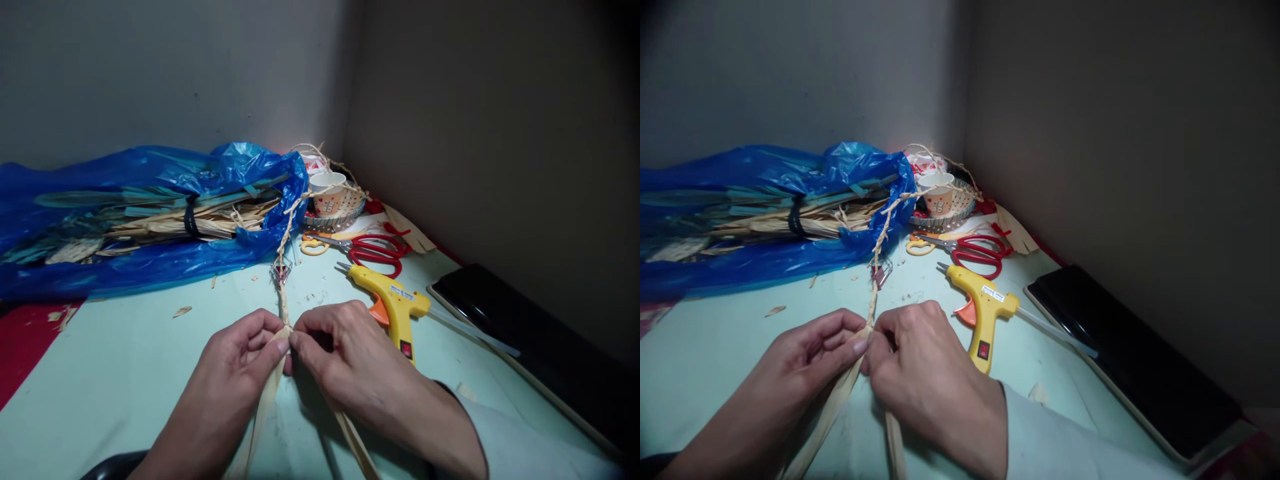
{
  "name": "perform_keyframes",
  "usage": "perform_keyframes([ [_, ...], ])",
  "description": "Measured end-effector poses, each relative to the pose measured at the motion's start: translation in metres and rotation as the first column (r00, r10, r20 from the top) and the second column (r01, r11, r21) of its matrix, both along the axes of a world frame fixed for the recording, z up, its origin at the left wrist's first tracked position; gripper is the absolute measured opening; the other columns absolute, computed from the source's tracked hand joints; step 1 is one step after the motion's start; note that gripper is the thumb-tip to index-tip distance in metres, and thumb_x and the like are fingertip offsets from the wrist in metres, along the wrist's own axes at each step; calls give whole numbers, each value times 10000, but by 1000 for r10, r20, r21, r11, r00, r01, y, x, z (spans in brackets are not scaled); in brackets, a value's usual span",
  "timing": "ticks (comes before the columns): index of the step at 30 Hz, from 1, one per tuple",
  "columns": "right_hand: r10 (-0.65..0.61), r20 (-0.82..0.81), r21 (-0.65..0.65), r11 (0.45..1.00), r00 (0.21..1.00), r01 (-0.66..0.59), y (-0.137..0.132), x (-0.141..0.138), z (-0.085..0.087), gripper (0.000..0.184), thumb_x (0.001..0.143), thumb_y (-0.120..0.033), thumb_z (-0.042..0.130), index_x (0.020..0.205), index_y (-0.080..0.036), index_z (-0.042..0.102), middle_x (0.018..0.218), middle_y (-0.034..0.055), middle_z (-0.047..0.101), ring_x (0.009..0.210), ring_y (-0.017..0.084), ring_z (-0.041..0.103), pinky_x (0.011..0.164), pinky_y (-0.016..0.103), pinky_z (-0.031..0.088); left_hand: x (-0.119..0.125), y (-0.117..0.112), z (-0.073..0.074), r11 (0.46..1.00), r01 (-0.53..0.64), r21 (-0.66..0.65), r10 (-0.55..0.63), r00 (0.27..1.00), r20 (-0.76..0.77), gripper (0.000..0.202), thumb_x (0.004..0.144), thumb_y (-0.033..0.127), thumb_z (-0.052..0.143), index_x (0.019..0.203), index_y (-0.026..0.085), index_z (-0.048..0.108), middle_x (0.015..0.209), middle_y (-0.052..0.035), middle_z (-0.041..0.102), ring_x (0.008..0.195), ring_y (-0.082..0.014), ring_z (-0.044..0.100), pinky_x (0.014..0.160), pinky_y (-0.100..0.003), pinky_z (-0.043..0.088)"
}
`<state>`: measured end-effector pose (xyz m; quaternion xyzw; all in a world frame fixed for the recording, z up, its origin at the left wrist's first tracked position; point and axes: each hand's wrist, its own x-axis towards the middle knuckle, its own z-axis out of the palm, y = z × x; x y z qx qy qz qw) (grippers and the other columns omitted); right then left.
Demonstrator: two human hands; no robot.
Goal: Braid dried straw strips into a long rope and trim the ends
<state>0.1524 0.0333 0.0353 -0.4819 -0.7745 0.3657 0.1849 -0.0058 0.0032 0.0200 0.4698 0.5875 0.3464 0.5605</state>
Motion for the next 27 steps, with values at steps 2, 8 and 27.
perform_keyframes([
  [2, 0, 0, 12, 1000, 1000, 0, 0, 1, -1, 289, 872, -230, 483, 627, -176, 626, 542, -32, 552, 527, 74, 440, 501, 222, 264, 0, 0, 2, 999, -17, 43, 22, 991, -135, 180, 823, 384, 586, 748, 223, 611, 707, 17, 649, 692, -152, 568, 637, -236, 415],
  [8, -21, 38, 5, 1000, 999, 21, -4, 3, -1, 287, 903, -279, 463, 687, -199, 636, 645, -12, 606, 615, 110, 518, 558, 236, 316, 5, -1, 10, 986, -56, 155, 113, 914, -391, 200, 789, 374, 582, 672, 227, 650, 732, 7, 660, 726, -177, 587, 676, -246, 418],
  [27, 24, 83, -91, 996, 996, -17, -12, -4, 10, 318, 892, -208, 409, 649, -193, 614, 600, 4, 547, 510, 101, 430, 501, 221, 303, 12, -3, 13, 987, -149, -56, 144, 987, -77, 179, 730, 270, 637, 572, 185, 631, 494, 13, 619, 520, -139, 555, 527, -203, 422],
])
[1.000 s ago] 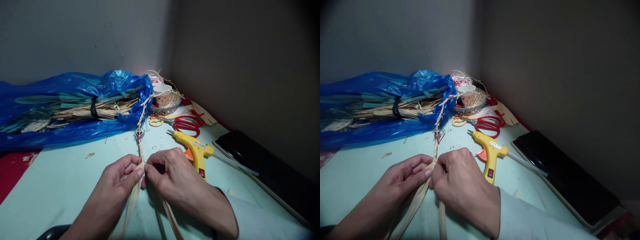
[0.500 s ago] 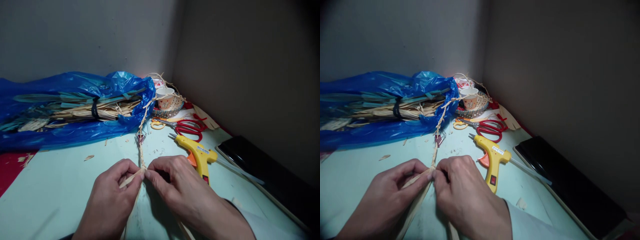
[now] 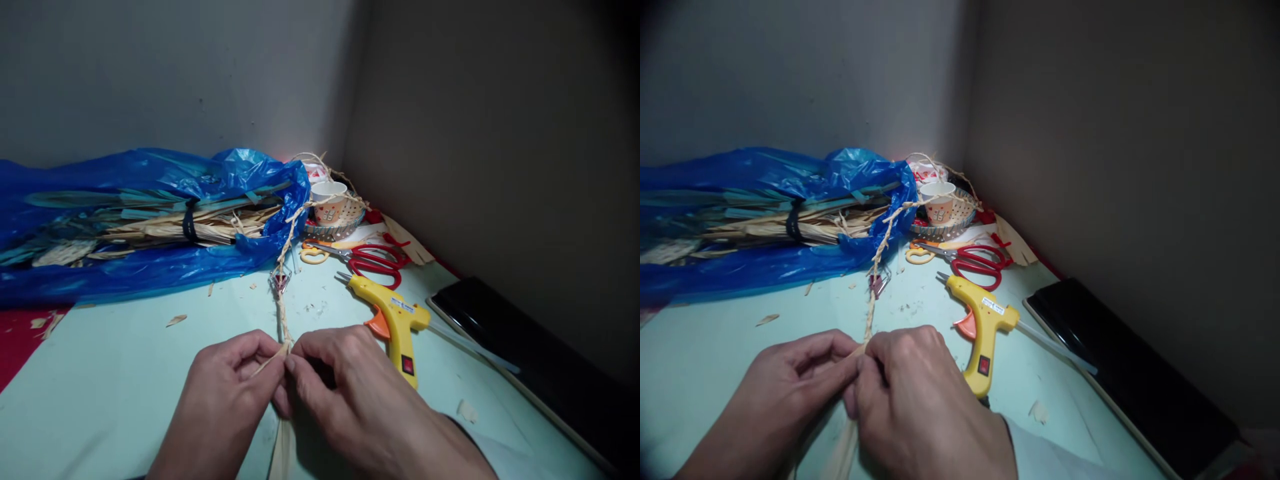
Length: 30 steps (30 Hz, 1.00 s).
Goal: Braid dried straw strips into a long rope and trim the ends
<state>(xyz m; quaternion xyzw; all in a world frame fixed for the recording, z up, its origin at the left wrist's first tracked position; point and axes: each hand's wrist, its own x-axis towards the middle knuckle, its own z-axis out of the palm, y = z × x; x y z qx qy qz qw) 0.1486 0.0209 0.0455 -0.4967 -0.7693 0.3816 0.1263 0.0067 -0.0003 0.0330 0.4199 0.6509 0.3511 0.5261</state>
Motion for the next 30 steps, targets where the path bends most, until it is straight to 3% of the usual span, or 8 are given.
perform_keyframes([
  [4, -4, 33, 75, 997, 999, 1, 1, 0, 1, 284, 883, -219, 440, 630, -174, 561, 603, 9, 551, 512, 99, 435, 508, 221, 308, -4, 0, -4, 998, 38, 48, -40, 998, 49, 85, 707, 266, 666, 691, 200, 718, 665, -8, 719, 667, -180, 633, 621, -218, 482],
  [14, 50, 131, 173, 982, 990, -73, -2, 3, -3, 246, 907, -269, 381, 733, -184, 535, 698, 32, 570, 587, 127, 453, 575, 262, 316, -5, -1, -7, 993, 43, 110, -58, 990, 130, 271, 792, 422, 615, 801, 202, 774, 777, -51, 744, 749, -220, 640, 728, -303, 507],
  [19, 8, 116, 98, 995, 993, -19, 1, 6, -1, 259, 889, -263, 408, 667, -182, 515, 662, 24, 538, 563, 117, 447, 536, 243, 301, -3, 0, -10, 998, 16, 59, -23, 991, 130, 225, 744, 405, 680, 764, 205, 780, 768, -52, 756, 741, -219, 660, 732, -296, 513],
  [22, -11, 119, 66, 998, 993, 3, 1, 8, -3, 297, 901, -296, 399, 652, -186, 518, 655, 22, 529, 577, 123, 453, 530, 244, 292, -1, -1, -10, 999, -39, -32, 45, 973, 224, 190, 712, 366, 717, 803, 212, 780, 795, -50, 768, 754, -211, 681, 765, -288, 522],
  [24, -9, 124, 52, 999, 992, 3, 1, 9, -5, 294, 909, -308, 393, 679, -192, 536, 675, 26, 537, 607, 132, 475, 545, 248, 301, -1, -4, -9, 991, -71, -111, 100, 955, 278, 212, 714, 365, 719, 858, 219, 775, 816, -50, 771, 739, -187, 686, 646, -225, 517],
  [27, -1, 127, 27, 1000, 992, -3, 0, 11, -7, 282, 913, -312, 390, 713, -199, 551, 709, 32, 554, 639, 142, 501, 570, 255, 320, -2, -7, -9, 979, -74, -191, 128, 950, 286, 335, 717, 420, 702, 975, 212, 751, 856, -75, 771, 704, -186, 687, 355, -152, 339],
  [28, -2, 126, 20, 1000, 992, 0, 0, 12, -8, 282, 914, -316, 390, 714, -199, 552, 718, 33, 559, 648, 145, 508, 576, 257, 323, -4, -8, -9, 978, -64, -198, 119, 953, 280, 381, 719, 438, 692, 1017, 205, 739, 811, -79, 770, 682, -196, 688, 326, -159, 310],
  [30, 3, 114, 11, 1000, 993, -4, 1, 12, -8, 287, 914, -318, 391, 709, -198, 552, 711, 29, 565, 656, 146, 518, 588, 259, 328, -6, -8, -9, 984, -24, -178, 76, 955, 288, 423, 754, 458, 647, 1079, 197, 719, 542, -39, 710, 618, -206, 687, 406, -193, 431],
])
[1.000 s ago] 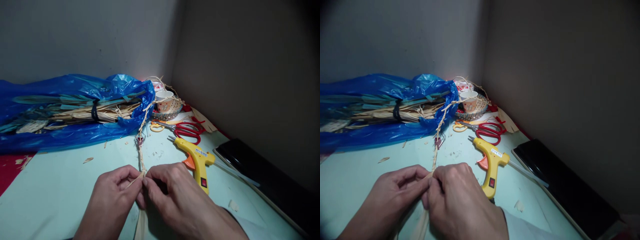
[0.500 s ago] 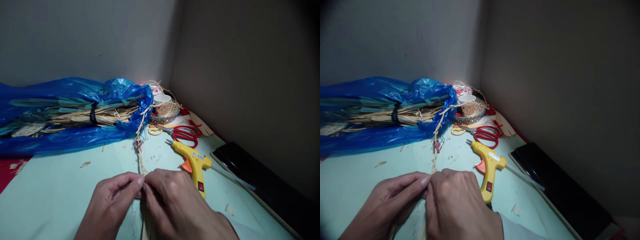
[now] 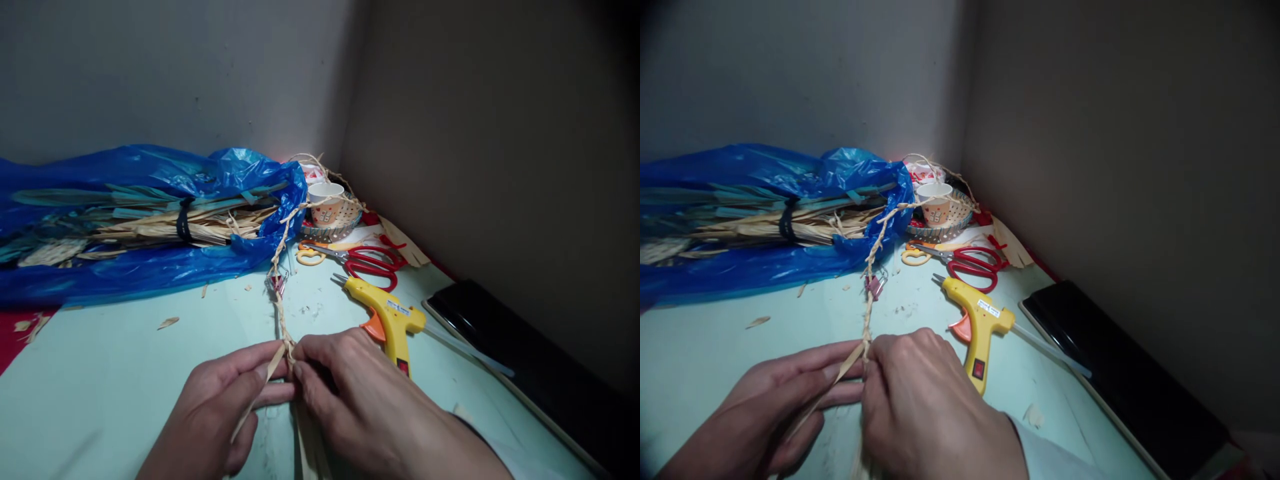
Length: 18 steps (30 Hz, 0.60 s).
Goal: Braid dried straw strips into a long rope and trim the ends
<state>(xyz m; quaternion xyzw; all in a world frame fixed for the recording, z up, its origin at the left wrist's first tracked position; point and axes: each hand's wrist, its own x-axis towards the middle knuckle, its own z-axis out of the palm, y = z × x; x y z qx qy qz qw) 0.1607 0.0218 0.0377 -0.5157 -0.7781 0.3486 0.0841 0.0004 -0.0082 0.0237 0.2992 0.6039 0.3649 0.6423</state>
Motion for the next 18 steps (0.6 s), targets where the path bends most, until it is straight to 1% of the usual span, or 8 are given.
perform_keyframes([
  [1, 5, -10, 0, 1000, 1000, -5, 1, 0, 0, 288, 914, -314, 389, 705, -198, 550, 695, 23, 564, 655, 144, 522, 592, 260, 327, -1, 1, 0, 1000, 27, 14, -27, 1000, 12, 416, 775, 455, 623, 1090, 200, 717, 430, -9, 648, 585, -206, 686, 509, -221, 501],
  [2, 12, -21, -2, 1000, 1000, -12, 1, -1, 0, 289, 915, -305, 386, 700, -198, 546, 674, 15, 561, 645, 139, 521, 590, 258, 324, -2, 2, 1, 998, 57, 26, -58, 998, 26, 391, 789, 441, 610, 1081, 207, 723, 395, 7, 622, 573, -203, 687, 604, -248, 535],
  [4, 28, -38, -3, 1000, 999, -28, 2, -2, 1, 287, 910, -283, 386, 679, -194, 530, 628, -2, 545, 596, 121, 501, 575, 254, 309, -3, 5, 4, 993, 110, 48, -112, 992, 50, 335, 791, 422, 614, 1013, 209, 749, 555, -20, 714, 633, -210, 702, 664, -276, 555],
  [6, 32, -49, -1, 999, 998, -32, 2, -4, 1, 283, 900, -268, 397, 655, -188, 513, 602, -12, 527, 557, 107, 474, 563, 253, 293, -2, 9, 7, 990, 127, 61, -129, 991, 37, 305, 770, 418, 648, 927, 185, 765, 852, -77, 771, 748, -233, 707, 600, -274, 562],
  [7, 31, -55, -2, 1000, 998, -31, 2, -4, 2, 282, 897, -261, 401, 650, -187, 514, 592, -15, 519, 549, 104, 466, 562, 254, 287, -1, 10, 7, 991, 121, 63, -123, 992, 18, 296, 761, 413, 665, 896, 169, 764, 893, -92, 768, 771, -237, 704, 582, -268, 562],
  [12, 37, -89, 45, 998, 995, -33, 7, 1, 4, 244, 871, -218, 424, 653, -186, 531, 587, -26, 518, 587, 104, 475, 598, 257, 290, -3, 12, 0, 995, 68, 77, -64, 996, -56, 234, 765, 368, 671, 796, 141, 719, 629, -48, 726, 486, -166, 651, 503, -246, 529],
  [16, 54, -57, 91, 995, 997, -49, 14, 7, 2, 253, 860, -214, 433, 628, -177, 525, 557, -28, 495, 564, 96, 434, 569, 254, 270, -4, 10, -2, 993, 66, 93, -53, 989, -138, 274, 778, 414, 642, 793, 146, 698, 652, -61, 736, 376, -129, 594, 427, -219, 452],
  [18, 40, -42, 116, 993, 998, -34, 16, 7, -1, 246, 851, -210, 440, 617, -177, 509, 539, -33, 463, 526, 89, 382, 543, 255, 251, -3, 9, 0, 994, 85, 69, -71, 981, -182, 300, 784, 443, 627, 770, 150, 690, 675, -69, 747, 270, -67, 472, 346, -190, 342],
])
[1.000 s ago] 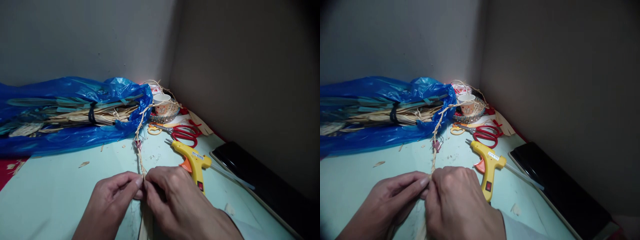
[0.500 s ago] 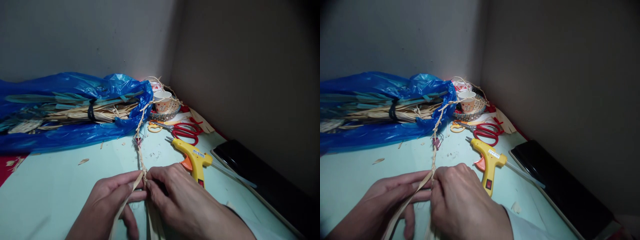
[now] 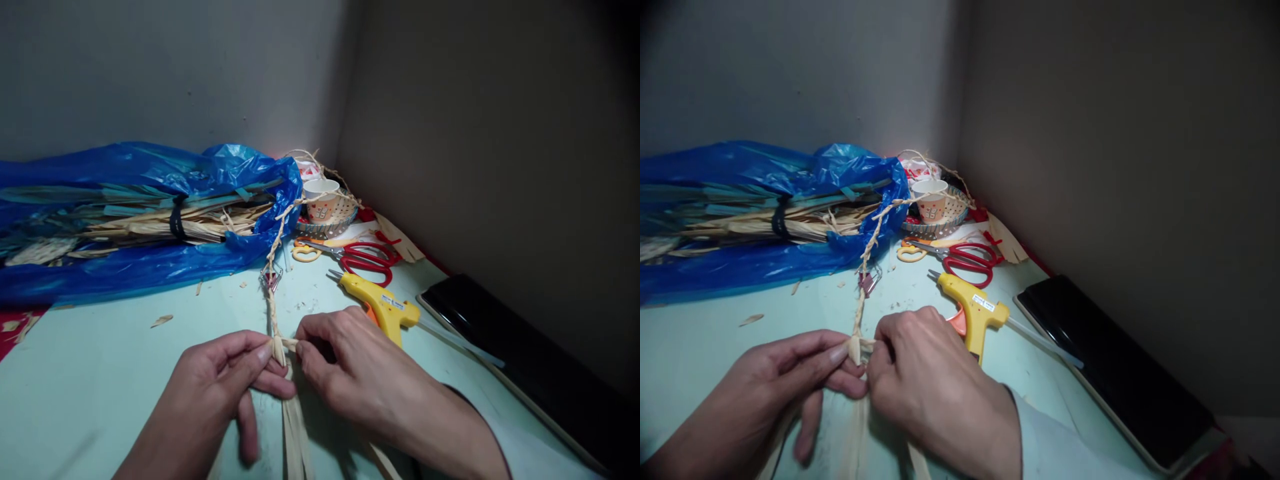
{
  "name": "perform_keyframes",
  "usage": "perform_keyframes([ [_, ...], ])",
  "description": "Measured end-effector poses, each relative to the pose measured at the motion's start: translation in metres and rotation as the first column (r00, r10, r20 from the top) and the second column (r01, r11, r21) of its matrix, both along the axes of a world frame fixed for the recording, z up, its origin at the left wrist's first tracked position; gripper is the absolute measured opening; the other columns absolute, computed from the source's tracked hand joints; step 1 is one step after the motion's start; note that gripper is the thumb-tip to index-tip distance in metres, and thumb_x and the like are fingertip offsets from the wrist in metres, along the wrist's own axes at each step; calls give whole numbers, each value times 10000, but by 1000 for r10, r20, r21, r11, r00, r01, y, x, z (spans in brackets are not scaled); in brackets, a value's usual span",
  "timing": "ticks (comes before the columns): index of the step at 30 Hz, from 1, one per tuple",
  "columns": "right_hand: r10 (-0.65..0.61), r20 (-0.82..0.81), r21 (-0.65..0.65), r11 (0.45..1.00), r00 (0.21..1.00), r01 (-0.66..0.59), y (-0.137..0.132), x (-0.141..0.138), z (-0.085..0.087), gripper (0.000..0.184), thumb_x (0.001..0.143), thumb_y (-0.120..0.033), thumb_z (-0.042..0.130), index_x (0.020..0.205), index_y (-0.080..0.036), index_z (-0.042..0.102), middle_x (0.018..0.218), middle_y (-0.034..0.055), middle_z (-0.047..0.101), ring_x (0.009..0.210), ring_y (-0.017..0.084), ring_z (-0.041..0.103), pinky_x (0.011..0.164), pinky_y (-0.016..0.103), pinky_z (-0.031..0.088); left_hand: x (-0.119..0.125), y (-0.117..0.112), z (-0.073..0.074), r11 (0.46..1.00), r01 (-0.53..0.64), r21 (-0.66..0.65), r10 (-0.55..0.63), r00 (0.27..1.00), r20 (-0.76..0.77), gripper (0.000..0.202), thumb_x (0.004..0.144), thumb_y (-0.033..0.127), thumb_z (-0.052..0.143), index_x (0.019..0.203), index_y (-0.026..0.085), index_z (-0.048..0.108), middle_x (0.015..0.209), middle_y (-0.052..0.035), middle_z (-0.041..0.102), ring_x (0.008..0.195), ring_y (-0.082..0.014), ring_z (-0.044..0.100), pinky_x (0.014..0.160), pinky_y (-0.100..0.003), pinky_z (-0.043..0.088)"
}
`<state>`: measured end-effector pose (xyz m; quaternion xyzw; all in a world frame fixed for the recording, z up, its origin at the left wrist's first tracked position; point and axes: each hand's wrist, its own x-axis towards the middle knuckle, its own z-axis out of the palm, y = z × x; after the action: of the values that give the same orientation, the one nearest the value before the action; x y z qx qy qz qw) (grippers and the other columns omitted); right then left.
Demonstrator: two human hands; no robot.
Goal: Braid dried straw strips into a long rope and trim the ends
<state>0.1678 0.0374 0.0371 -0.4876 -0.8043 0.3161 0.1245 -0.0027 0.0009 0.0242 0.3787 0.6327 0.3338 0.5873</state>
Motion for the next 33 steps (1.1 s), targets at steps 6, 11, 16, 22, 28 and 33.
perform_keyframes([
  [6, 14, -4, 41, 999, 1000, -14, 1, -2, 0, 251, 849, -214, 476, 603, -179, 513, 522, -48, 434, 501, 81, 335, 529, 250, 244, 4, 2, 3, 996, -75, 53, 69, 993, 99, 189, 728, 360, 704, 682, 177, 702, 627, -53, 736, 646, -153, 644, 617, -203, 462],
  [11, 84, -103, -48, 995, 991, -89, 4, -2, 3, 267, 922, -246, 452, 732, -202, 634, 587, -48, 548, 547, 75, 422, 525, 217, 272, 3, 4, 4, 1000, -24, 14, 24, 999, -25, 239, 735, 419, 678, 707, 184, 710, 546, -30, 697, 504, -133, 542, 462, -207, 336],
  [16, 7, -249, -122, 992, 969, -38, 5, -7, -1, 241, 911, -209, 493, 746, -185, 668, 634, -42, 608, 600, 69, 483, 571, 194, 317, 7, 1, 4, 997, -35, 76, 47, 985, -169, 189, 704, 384, 688, 637, 208, 678, 401, 35, 561, 471, -129, 509, 527, -217, 378],
  [22, -123, -264, -188, 979, 957, 74, 4, -11, -8, 177, 848, -210, 525, 732, -184, 656, 610, -42, 593, 562, 70, 466, 517, 196, 293, 7, -4, 8, 999, 14, 49, 1, 959, -285, 303, 736, 476, 604, 592, 211, 634, 316, 72, 391, 341, -94, 328, 384, -204, 250],
  [28, -108, -217, -89, 992, 970, 91, 2, -11, -9, 156, 822, -215, 527, 701, -180, 620, 589, -41, 571, 556, 77, 451, 503, 208, 276, 3, -6, 13, 972, 71, 223, 55, 858, -511, 331, 785, 468, 528, 566, 229, 599, 433, 60, 493, 413, -101, 427, 418, -203, 309],
  [33, -116, -256, -107, 990, 960, 91, 0, -14, -9, 170, 811, -199, 517, 674, -177, 616, 570, -41, 567, 539, 75, 454, 514, 207, 306, 8, -24, -7, 740, 511, 437, 210, 441, -872, 267, 856, 213, 428, 706, 266, 643, 537, 52, 632, 448, -124, 576, 421, -255, 317],
])
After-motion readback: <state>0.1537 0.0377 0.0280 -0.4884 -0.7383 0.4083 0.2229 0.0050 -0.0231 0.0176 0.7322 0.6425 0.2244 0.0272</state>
